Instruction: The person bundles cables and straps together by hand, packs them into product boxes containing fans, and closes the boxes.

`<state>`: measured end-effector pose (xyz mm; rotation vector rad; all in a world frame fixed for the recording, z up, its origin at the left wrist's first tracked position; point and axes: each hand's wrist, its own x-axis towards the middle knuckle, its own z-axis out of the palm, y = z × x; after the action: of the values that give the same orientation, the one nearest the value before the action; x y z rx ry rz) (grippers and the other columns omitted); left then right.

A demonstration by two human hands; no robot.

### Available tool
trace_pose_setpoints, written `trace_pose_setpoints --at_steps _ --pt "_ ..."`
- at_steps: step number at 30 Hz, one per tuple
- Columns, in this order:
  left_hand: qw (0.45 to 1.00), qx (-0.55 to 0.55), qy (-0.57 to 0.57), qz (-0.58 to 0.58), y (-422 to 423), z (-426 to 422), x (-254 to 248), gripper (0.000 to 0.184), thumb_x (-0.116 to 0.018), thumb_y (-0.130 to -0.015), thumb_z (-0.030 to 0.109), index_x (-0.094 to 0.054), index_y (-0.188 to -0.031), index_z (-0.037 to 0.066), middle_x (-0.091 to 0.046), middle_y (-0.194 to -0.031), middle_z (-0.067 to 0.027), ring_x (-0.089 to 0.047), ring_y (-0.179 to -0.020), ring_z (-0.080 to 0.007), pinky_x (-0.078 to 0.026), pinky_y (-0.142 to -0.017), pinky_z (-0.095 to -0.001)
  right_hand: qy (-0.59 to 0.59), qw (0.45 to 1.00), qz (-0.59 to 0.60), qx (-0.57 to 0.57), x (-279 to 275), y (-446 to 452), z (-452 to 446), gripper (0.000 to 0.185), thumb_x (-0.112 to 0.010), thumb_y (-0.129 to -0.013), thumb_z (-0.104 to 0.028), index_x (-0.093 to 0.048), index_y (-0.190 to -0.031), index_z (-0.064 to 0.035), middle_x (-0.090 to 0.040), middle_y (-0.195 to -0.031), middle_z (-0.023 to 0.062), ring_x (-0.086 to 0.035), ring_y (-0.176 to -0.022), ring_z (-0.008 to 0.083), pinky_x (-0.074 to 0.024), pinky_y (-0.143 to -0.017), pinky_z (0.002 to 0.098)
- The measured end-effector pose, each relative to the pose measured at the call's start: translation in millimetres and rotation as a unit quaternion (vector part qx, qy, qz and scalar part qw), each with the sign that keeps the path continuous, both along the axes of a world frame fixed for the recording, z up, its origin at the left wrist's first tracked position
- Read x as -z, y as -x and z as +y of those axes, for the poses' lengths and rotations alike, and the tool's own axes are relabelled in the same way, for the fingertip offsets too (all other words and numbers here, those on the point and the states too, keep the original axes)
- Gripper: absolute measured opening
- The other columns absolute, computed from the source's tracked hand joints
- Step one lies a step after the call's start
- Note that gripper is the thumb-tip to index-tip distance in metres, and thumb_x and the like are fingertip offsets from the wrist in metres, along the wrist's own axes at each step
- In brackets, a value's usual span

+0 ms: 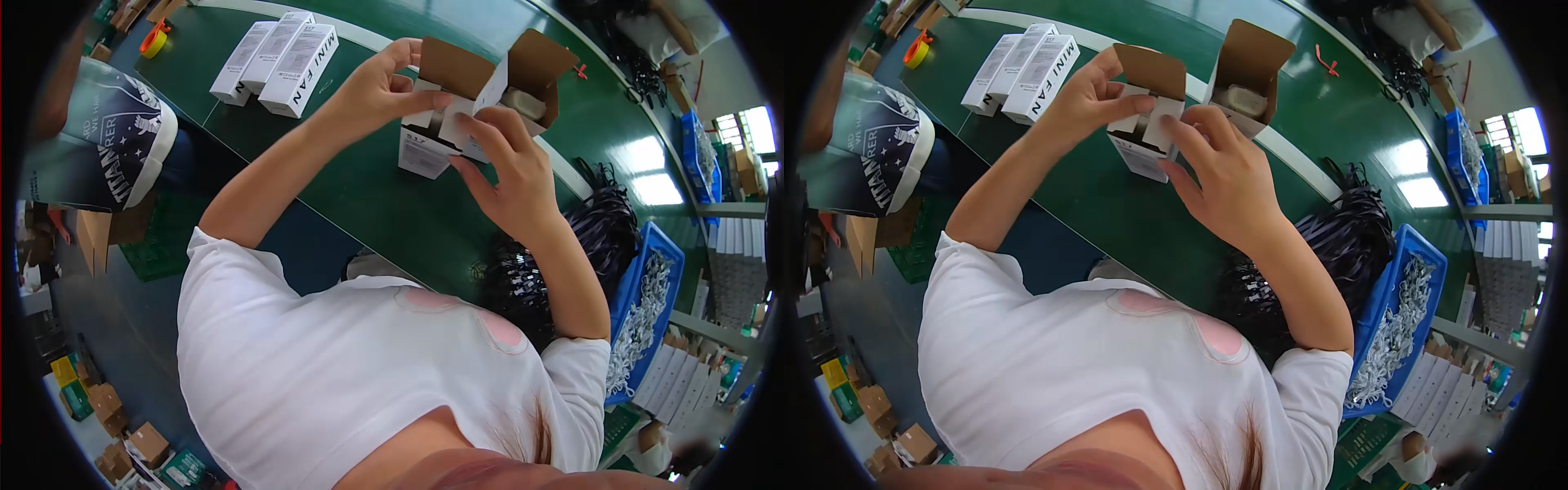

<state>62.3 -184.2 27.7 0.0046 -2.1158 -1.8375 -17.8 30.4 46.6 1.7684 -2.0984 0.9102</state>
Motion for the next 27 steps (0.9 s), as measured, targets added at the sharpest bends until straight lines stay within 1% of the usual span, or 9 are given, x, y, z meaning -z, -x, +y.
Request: trace_pose_setpoints --at_steps 2,6,7,11,17,21,22,26,27 --pt "0.996 -0.069 0.04 0.031 -5 -1 7 0.04 -0.078 -0.083 0.016 -0.063 -0.119 0.007 -0.068 -0.116 -0.0107 -0.064 -0.086 -0.015 -0.051 -0.073 -0.0181 -0.013 1.0 0.004 -0.002 0 1 -4 0.042 -0.075 -0.078 -0.004 -0.058 -0.117 -0.0079 -0.059 -0.114 0.0092 -0.062 -0.078 0.0212 -0.0507 -0.068 0.0279" --pt "0.969 0.098 0.031 0.226 -5 -18 37 0.038 -0.078 -0.081 0.013 -0.069 -0.117 0.011 -0.065 -0.127 -0.0112 -0.066 -0.088 -0.0177 -0.053 -0.073 -0.0218 0.071 0.99 -0.124 -0.012 20 0 -2 0.05 -0.076 -0.076 0.002 -0.055 -0.12 -0.0066 -0.061 -0.11 0.0086 -0.064 -0.081 0.0205 -0.0535 -0.07 0.0277" --pt "0.969 0.102 0.027 0.226 -6 -13 35 0.038 -0.078 -0.081 0.013 -0.069 -0.117 0.011 -0.065 -0.127 -0.0112 -0.066 -0.088 -0.0177 -0.053 -0.073 -0.0218 0.069 0.99 -0.125 -0.007 20 0 0 0.05 -0.076 -0.076 0.002 -0.055 -0.12 -0.0066 -0.061 -0.11 0.0086 -0.064 -0.081 0.0205 -0.0535 -0.07 0.0277" --pt "0.92 -0.084 0.318 0.212 -26 12 11 0.034 -0.077 -0.082 0.016 -0.072 -0.115 0.011 -0.063 -0.133 -0.0121 -0.066 -0.093 -0.0195 -0.054 -0.075 -0.0231 0.075 0.977 -0.199 -0.011 20 -2 -5 0.056 -0.075 -0.073 0.007 -0.053 -0.124 -0.006 -0.062 -0.107 0.0077 -0.065 -0.083 0.0199 -0.0553 -0.075 0.0278" --pt "0.916 -0.064 0.374 0.132 -35 9 -1 0.042 -0.078 -0.083 0.02 -0.068 -0.124 0.014 -0.058 -0.139 -0.0125 -0.064 -0.101 -0.0227 -0.054 -0.079 -0.0273 0.094 0.973 -0.211 -0.018 20 -3 -6 0.057 -0.075 -0.073 0.009 -0.054 -0.124 -0.0068 -0.063 -0.105 0.0075 -0.065 -0.084 0.0195 -0.0558 -0.077 0.0281" --pt "0.807 -0.086 0.584 0.033 -45 39 -8 0.072 -0.082 -0.079 0.019 -0.051 -0.143 0.013 -0.04 -0.154 -0.0142 -0.058 -0.115 -0.0284 -0.053 -0.088 -0.0338 0.124 0.974 -0.187 -0.004 19 -4 -3 0.05 -0.075 -0.076 0.004 -0.056 -0.121 -0.0088 -0.062 -0.103 0.0068 -0.064 -0.081 0.0192 -0.0543 -0.072 0.0279" --pt "0.809 -0.072 0.582 0.04 -46 40 -5 0.072 -0.082 -0.079 0.019 -0.051 -0.143 0.013 -0.04 -0.154 -0.0142 -0.058 -0.115 -0.0284 -0.053 -0.088 -0.0338 0.097 0.986 -0.133 -0.009 18 -5 0 0.044 -0.075 -0.078 0.003 -0.059 -0.118 -0.0075 -0.062 -0.103 0.0073 -0.063 -0.08 0.0179 -0.0541 -0.071 0.0268" --pt "0.877 -0.187 0.414 0.159 -40 30 36 0.105 -0.086 -0.075 0.024 -0.02 -0.156 0.017 -0.029 -0.157 -0.0206 -0.056 -0.119 -0.0309 -0.055 -0.086 -0.032 0.088 0.996 -0.017 -0.011 26 -8 -2 0.028 -0.072 -0.083 0.001 -0.065 -0.109 -0.0064 -0.062 -0.1 0.0072 -0.059 -0.074 0.0156 -0.0511 -0.066 0.0246" --pt "0.92 -0.18 0.334 0.096 -39 42 62 0.11 -0.085 -0.074 0.018 -0.012 -0.157 0.018 -0.028 -0.156 -0.0211 -0.056 -0.119 -0.0319 -0.053 -0.089 -0.0345 0.09 0.996 -0.013 0.013 26 -7 -2 0.028 -0.072 -0.083 0.001 -0.065 -0.109 -0.0064 -0.062 -0.1 0.0072 -0.059 -0.074 0.0156 -0.0511 -0.066 0.0246"
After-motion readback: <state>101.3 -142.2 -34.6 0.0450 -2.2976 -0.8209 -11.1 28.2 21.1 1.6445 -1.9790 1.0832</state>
